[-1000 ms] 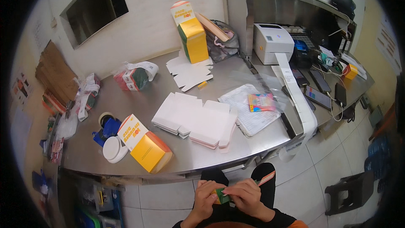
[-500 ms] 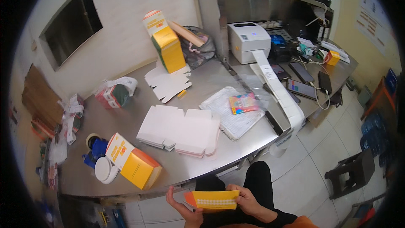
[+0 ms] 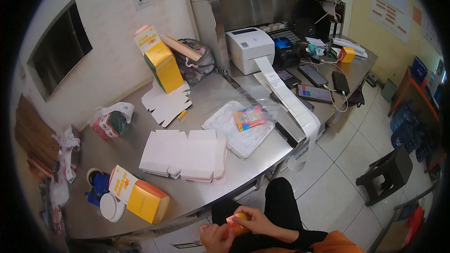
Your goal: The person assembles small cardboard boxes by folding flaps and tucking them into place. They handle multiple boxes one at a time, picking them from a stack, folding the sides, and placing the finished boxes back on the table.
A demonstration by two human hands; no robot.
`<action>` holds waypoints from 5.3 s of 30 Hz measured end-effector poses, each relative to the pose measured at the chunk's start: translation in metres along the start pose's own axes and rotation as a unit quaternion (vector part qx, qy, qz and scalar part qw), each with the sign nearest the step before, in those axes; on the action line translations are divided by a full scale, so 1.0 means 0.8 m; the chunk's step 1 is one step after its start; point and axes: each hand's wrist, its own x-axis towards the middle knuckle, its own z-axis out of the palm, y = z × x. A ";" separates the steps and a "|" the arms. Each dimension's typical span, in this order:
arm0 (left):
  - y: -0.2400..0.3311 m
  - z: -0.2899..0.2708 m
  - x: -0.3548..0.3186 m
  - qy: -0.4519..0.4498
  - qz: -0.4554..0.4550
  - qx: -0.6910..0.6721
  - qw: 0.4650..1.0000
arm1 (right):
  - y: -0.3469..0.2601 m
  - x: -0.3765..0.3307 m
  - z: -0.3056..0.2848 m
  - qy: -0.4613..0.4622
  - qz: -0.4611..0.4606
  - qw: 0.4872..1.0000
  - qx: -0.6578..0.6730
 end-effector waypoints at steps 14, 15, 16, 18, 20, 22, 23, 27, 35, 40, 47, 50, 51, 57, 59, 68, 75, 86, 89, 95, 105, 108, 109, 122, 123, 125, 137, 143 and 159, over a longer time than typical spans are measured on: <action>0.005 0.011 0.002 0.117 0.107 -0.098 0.982 | -0.003 -0.003 -0.023 -0.168 0.029 0.983 -0.067; 0.004 0.013 0.002 0.122 0.092 -0.097 0.984 | -0.005 -0.005 -0.023 -0.169 0.023 0.983 -0.062; 0.003 0.014 0.001 0.127 0.076 -0.095 0.984 | -0.007 -0.006 -0.023 -0.147 0.021 0.987 -0.058; 0.002 0.015 0.002 0.129 0.056 -0.090 0.986 | -0.011 -0.008 -0.025 -0.113 0.009 0.992 -0.059; 0.002 0.015 0.003 0.123 0.046 -0.083 0.988 | -0.013 -0.007 -0.028 -0.131 -0.008 0.988 -0.080; 0.004 0.015 0.004 0.117 0.078 -0.084 0.986 | -0.013 -0.005 -0.032 -0.155 0.002 0.984 -0.086; 0.005 0.015 0.004 0.114 0.094 -0.085 0.985 | -0.013 -0.003 -0.035 -0.170 0.025 0.982 -0.082; 0.010 0.016 0.005 0.110 0.066 -0.084 0.988 | -0.011 -0.002 -0.040 -0.183 0.044 0.979 -0.074; 0.006 0.018 0.005 0.116 0.068 -0.072 0.988 | -0.004 -0.007 -0.032 -0.162 0.078 0.984 0.013; 0.002 0.018 0.008 0.104 0.054 -0.081 0.990 | 0.008 -0.007 -0.027 -0.157 0.065 0.985 0.014; 0.012 0.002 -0.007 -0.054 -0.222 -0.451 0.863 | -0.007 -0.010 -0.045 -0.253 0.000 0.967 0.014; 0.008 -0.007 -0.013 -0.210 -0.297 -0.533 0.763 | -0.031 -0.011 -0.050 -0.318 -0.024 0.948 -0.007; 0.005 -0.009 -0.014 -0.240 -0.295 -0.521 0.764 | -0.038 -0.012 -0.047 -0.339 -0.034 0.940 -0.017; -0.027 -0.023 0.001 -0.011 -0.388 -0.572 0.722 | -0.059 -0.019 -0.029 0.099 -0.271 0.940 -0.182; -0.029 -0.024 0.006 0.131 -0.308 -0.735 0.589 | -0.055 -0.019 -0.027 0.127 -0.268 0.946 -0.130; -0.026 -0.011 0.023 0.208 -0.235 -0.752 0.580 | -0.034 -0.025 -0.056 0.009 -0.206 0.956 -0.211; 0.033 -0.047 0.024 -0.101 0.044 0.094 0.989 | -0.032 -0.024 -0.057 -0.077 -0.273 0.851 -0.442; 0.034 -0.007 0.028 -0.114 -0.210 -0.263 0.935 | -0.032 -0.022 -0.064 0.056 -0.267 0.880 -0.388; 0.029 -0.007 0.030 -0.139 -0.236 -0.323 0.906 | -0.024 -0.018 -0.063 0.038 -0.246 0.905 -0.344; 0.022 0.007 0.031 -0.103 0.089 -0.182 0.974 | -0.018 -0.027 -0.068 -0.122 -0.219 0.885 -0.392; 0.000 0.033 0.006 -0.015 0.103 -0.119 0.987 | -0.028 -0.018 -0.050 -0.201 -0.154 0.887 -0.386; -0.001 0.033 -0.004 -0.015 0.134 -0.022 0.991 | -0.032 -0.017 -0.049 -0.216 -0.151 0.883 -0.388; -0.001 0.033 -0.007 -0.017 0.151 0.018 0.988 | -0.033 -0.018 -0.048 -0.218 -0.146 0.887 -0.380; -0.005 0.064 -0.033 -0.100 0.160 0.041 0.981 | -0.030 -0.029 -0.030 -0.216 -0.081 0.895 -0.382; -0.010 0.064 -0.033 -0.123 0.161 0.065 0.977 | -0.031 -0.030 -0.026 -0.195 -0.070 0.897 -0.389; -0.016 0.063 -0.030 -0.175 0.123 0.034 0.976 | -0.035 -0.030 -0.024 -0.146 -0.125 0.895 -0.402; -0.038 0.055 -0.066 -0.077 -0.238 -0.687 0.682 | 0.005 -0.037 -0.050 0.154 -0.137 0.975 -0.088; -0.036 0.078 -0.083 -0.157 -0.309 -0.734 0.584 | -0.005 -0.020 -0.068 0.099 -0.093 0.990 -0.024; -0.055 0.000 -0.102 -0.068 -0.350 -0.542 0.761 | 0.030 -0.093 -0.055 -0.131 0.031 0.985 0.109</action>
